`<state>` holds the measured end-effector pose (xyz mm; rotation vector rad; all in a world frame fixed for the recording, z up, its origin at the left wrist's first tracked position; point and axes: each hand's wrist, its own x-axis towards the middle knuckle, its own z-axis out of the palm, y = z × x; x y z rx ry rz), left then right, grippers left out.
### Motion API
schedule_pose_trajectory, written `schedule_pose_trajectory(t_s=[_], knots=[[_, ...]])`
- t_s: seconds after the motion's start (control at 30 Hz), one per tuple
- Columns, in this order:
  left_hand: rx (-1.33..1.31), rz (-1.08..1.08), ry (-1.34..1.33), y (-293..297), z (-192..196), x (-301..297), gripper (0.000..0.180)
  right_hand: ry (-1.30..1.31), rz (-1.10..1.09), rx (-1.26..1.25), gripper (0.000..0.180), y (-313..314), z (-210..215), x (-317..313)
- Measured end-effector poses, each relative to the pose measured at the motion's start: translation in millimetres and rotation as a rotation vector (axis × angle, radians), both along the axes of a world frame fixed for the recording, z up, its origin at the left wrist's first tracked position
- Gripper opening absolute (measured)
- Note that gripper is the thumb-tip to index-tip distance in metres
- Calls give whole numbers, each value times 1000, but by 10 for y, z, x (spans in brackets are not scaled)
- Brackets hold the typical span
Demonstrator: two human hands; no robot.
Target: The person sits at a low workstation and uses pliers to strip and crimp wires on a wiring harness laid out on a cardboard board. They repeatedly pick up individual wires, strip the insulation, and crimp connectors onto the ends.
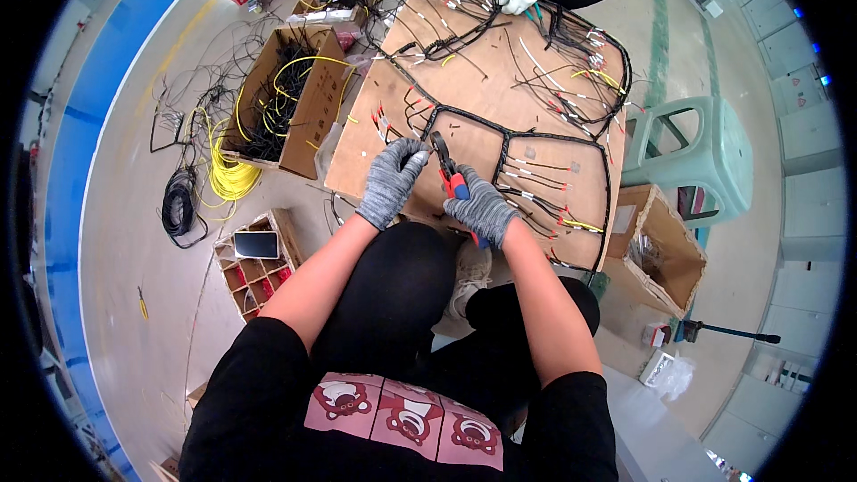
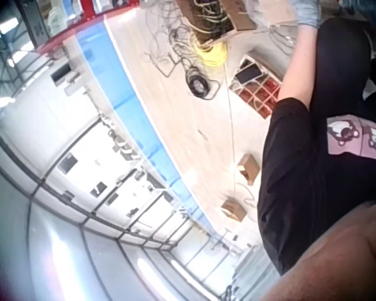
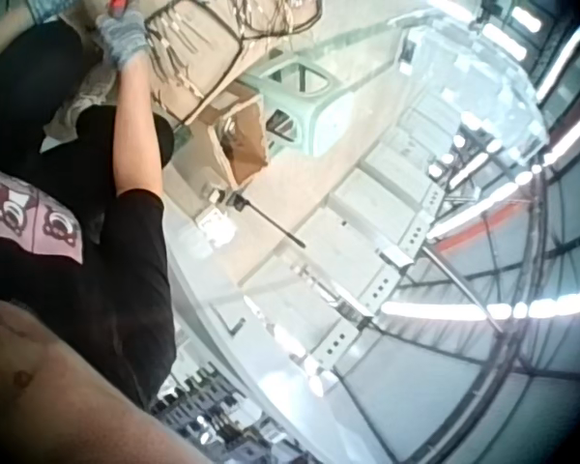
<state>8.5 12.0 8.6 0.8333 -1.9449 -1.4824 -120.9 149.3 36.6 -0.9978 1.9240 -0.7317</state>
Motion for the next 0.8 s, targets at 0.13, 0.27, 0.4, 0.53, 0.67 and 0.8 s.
schedule_pose_trajectory(t_s=[0.13,0.27,0.4,0.53,0.67,0.8], knots=[[-97,32,20,10,-29,-30,19,-78,-14,-17,60,44,-62,-23],[-104,-8,-59,-12,6,-33,20,-24,13,30,62,34,12,-15],[-90,-29,-38,-40,-41,-56,20,-30,30,16,65,27,18,-35],[-68,-41,-47,-58,-47,-64,19,-104,-21,-14,68,45,-44,-81],[-51,-40,-24,-60,-24,-77,19,-97,-60,-22,70,105,-150,-173],[-58,-26,-56,-61,-29,-60,20,-42,-1,32,70,47,31,-96]])
